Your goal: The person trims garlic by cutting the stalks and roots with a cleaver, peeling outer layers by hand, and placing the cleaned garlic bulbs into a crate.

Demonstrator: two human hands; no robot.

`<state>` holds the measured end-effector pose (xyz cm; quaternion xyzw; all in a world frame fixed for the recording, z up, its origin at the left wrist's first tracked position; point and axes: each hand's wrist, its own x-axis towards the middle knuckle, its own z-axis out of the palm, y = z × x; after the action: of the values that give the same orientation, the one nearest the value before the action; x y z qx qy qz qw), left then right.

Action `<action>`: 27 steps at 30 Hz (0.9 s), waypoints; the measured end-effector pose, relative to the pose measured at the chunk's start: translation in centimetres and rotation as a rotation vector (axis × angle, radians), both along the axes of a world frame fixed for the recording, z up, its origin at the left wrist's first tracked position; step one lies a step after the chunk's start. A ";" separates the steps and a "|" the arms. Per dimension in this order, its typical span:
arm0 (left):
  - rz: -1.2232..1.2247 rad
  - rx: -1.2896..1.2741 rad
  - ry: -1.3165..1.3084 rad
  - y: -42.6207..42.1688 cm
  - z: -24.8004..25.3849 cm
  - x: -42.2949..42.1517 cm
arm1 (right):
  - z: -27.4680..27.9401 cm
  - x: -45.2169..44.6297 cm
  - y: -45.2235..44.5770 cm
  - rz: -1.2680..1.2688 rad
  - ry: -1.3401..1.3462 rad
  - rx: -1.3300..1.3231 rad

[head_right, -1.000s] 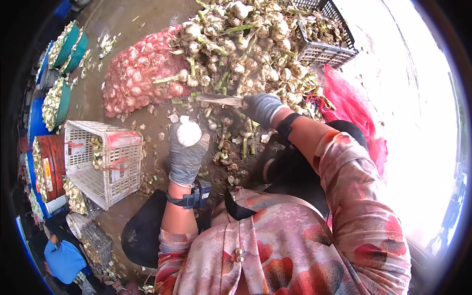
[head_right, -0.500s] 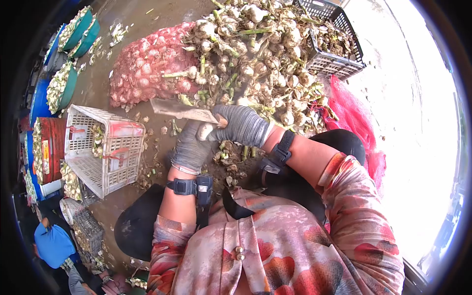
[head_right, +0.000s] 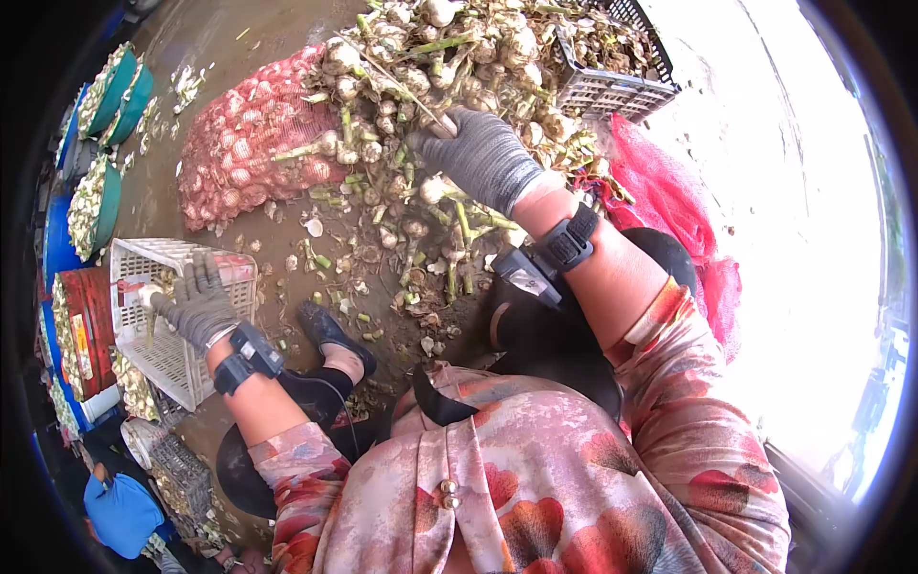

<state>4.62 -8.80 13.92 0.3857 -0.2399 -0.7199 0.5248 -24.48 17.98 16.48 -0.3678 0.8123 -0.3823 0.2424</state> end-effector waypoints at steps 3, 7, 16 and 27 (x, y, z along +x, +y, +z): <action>-0.442 -0.327 -0.482 5.8 -5.3 -8.0 | 1.8 0.1 -0.5 -0.121 -0.090 -0.101; -0.951 -1.274 -1.093 14.3 -14.6 -17.7 | 0.1 -0.9 -0.8 -0.114 0.092 -0.031; -1.108 -0.942 -1.172 13.3 -19.3 -18.6 | -3.3 -1.0 -0.2 0.001 -0.045 0.130; -0.914 -0.535 -0.498 13.2 -6.7 -9.7 | -5.1 2.5 -1.3 0.434 0.154 0.302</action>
<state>-5.07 4.37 7.27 0.2548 -0.6715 -0.6753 0.1677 -21.97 16.66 11.36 -0.5209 0.7783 -0.1670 0.3083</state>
